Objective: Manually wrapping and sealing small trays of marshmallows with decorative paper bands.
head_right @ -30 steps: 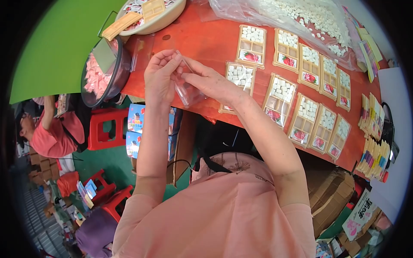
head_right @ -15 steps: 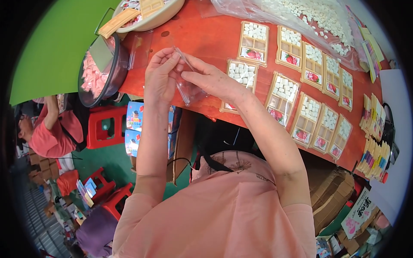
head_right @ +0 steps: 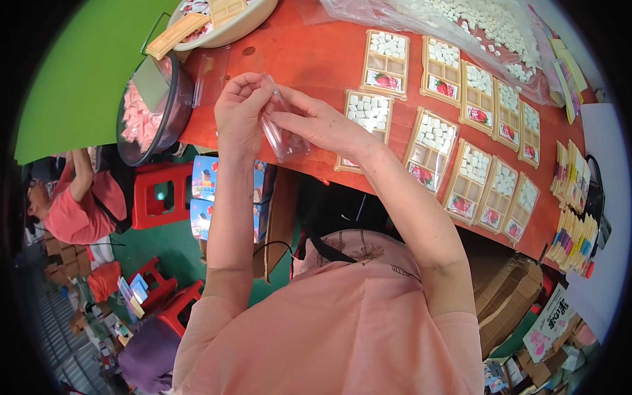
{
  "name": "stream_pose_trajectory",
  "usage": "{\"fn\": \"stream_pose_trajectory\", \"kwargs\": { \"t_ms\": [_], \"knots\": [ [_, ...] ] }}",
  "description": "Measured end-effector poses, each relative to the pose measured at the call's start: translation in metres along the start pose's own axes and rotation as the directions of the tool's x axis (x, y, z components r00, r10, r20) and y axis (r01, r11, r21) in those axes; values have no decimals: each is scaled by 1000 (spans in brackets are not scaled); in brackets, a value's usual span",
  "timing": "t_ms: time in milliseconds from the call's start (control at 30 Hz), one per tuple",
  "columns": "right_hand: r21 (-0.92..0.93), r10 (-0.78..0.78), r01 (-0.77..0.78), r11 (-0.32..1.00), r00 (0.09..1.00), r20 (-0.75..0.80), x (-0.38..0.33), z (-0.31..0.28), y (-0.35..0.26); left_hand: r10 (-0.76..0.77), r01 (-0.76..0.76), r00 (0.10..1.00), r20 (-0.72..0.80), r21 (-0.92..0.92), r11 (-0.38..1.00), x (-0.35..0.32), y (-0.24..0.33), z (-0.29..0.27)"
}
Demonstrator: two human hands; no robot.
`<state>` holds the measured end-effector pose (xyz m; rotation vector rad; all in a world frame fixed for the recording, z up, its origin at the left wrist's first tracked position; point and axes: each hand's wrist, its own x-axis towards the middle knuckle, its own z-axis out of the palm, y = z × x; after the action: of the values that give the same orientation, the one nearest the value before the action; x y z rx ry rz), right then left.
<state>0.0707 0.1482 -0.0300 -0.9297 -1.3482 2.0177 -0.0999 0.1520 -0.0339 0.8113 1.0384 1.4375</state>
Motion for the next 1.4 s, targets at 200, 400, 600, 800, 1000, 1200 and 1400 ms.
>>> {"fn": "stream_pose_trajectory", "kwargs": {
  "t_ms": [200, 400, 600, 800, 1000, 1200, 1400],
  "knots": [
    [346, -158, 133, 929, 986, 46, 11, -10, 3, 42, -42, 997, 71, -5, 999, -1, 15, 15],
    [345, -280, 253, 904, 960, 29, 11, -5, -19, 149, -134, 967, 207, -87, 987, -9, 38, 26],
    [44, -386, 393, 919, 915, -115, -8, -30, -45, 188, -143, 943, 275, -175, 974, -5, 62, 28],
    [-439, -246, 0, 899, 828, -503, -71, -86, -82, 84, -43, 985, 153, -252, 967, 35, 54, 4],
    [-741, -407, -539, 402, 619, -671, -72, -159, -66, -81, 97, 995, 62, -338, 936, 70, -18, -45],
    [-636, -347, -739, 222, 550, -760, -39, -175, -54, -71, 119, 990, 122, -449, 886, 66, -42, -45],
    [-576, -379, -808, 125, 497, -780, -18, -173, -49, -62, 98, 993, 96, -426, 900, 63, -41, -40]
  ]
}}
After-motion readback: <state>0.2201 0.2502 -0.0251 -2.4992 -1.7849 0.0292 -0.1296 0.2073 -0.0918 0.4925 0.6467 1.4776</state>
